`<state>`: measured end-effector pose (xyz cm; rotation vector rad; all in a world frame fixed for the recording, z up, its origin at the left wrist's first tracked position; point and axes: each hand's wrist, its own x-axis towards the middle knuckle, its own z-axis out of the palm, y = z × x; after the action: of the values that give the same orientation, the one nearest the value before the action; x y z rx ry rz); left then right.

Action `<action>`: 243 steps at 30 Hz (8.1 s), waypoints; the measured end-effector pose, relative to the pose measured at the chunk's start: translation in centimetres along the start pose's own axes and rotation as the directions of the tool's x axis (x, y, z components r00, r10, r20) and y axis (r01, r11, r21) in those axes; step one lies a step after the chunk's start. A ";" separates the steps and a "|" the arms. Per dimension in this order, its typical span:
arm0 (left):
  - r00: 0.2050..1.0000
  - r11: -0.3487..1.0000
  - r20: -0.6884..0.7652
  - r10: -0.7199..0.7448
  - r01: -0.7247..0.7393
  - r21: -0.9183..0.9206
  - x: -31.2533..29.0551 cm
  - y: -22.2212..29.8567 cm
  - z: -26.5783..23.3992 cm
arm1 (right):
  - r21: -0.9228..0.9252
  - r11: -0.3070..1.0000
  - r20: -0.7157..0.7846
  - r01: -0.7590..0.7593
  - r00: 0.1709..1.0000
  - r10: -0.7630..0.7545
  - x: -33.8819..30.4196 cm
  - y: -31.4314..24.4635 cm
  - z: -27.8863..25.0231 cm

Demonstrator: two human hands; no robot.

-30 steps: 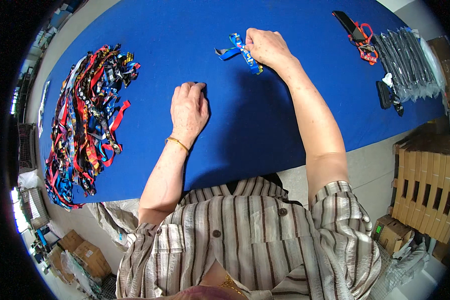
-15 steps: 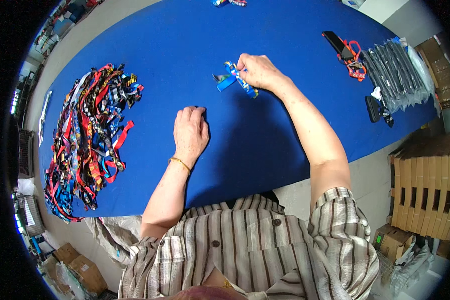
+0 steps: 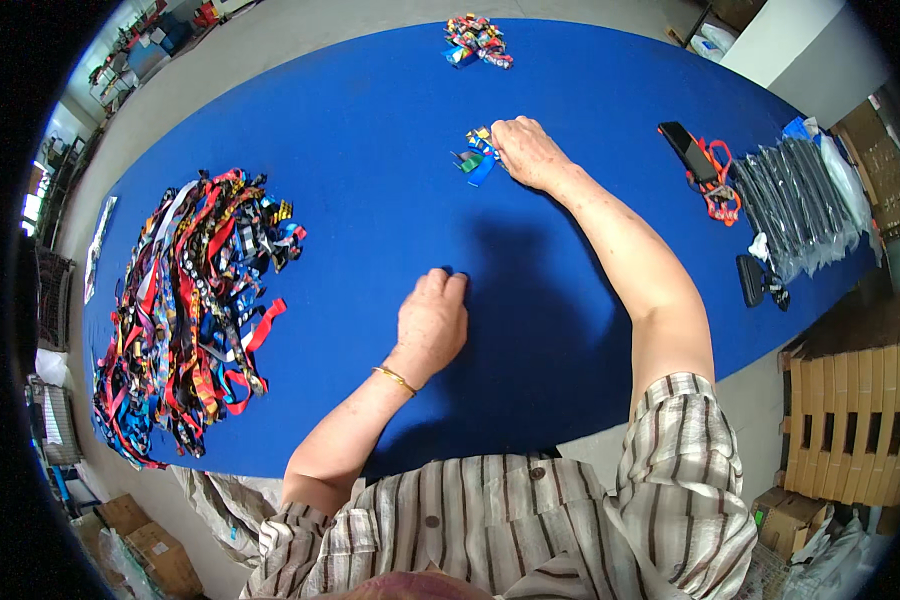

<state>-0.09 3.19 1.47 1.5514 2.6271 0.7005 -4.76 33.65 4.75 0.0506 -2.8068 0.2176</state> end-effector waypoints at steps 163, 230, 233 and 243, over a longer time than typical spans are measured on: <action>0.996 0.972 0.067 -0.051 0.065 -0.224 2.2 0.6 0.7 | 0.154 0.927 -0.210 -0.342 0.906 0.369 -6.3 -12.0 7.4; 0.999 0.973 0.001 0.044 -0.042 -0.226 0.9 -0.1 1.0 | 0.393 0.886 -0.325 -0.245 0.865 0.383 -6.9 -12.1 6.3; 0.999 0.973 -0.007 0.046 -0.046 -0.227 0.9 -0.1 1.0 | 0.392 0.888 -0.328 -0.239 0.866 0.378 -6.9 -12.1 6.3; 0.998 0.970 -0.022 0.060 -0.064 -0.236 0.9 -0.2 1.0 | 0.388 0.891 -0.335 -0.236 0.864 0.375 -6.8 -12.3 6.2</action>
<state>-0.48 4.21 0.69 1.5692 2.4062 0.9910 0.46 20.64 -1.53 -0.3370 -2.3208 0.6994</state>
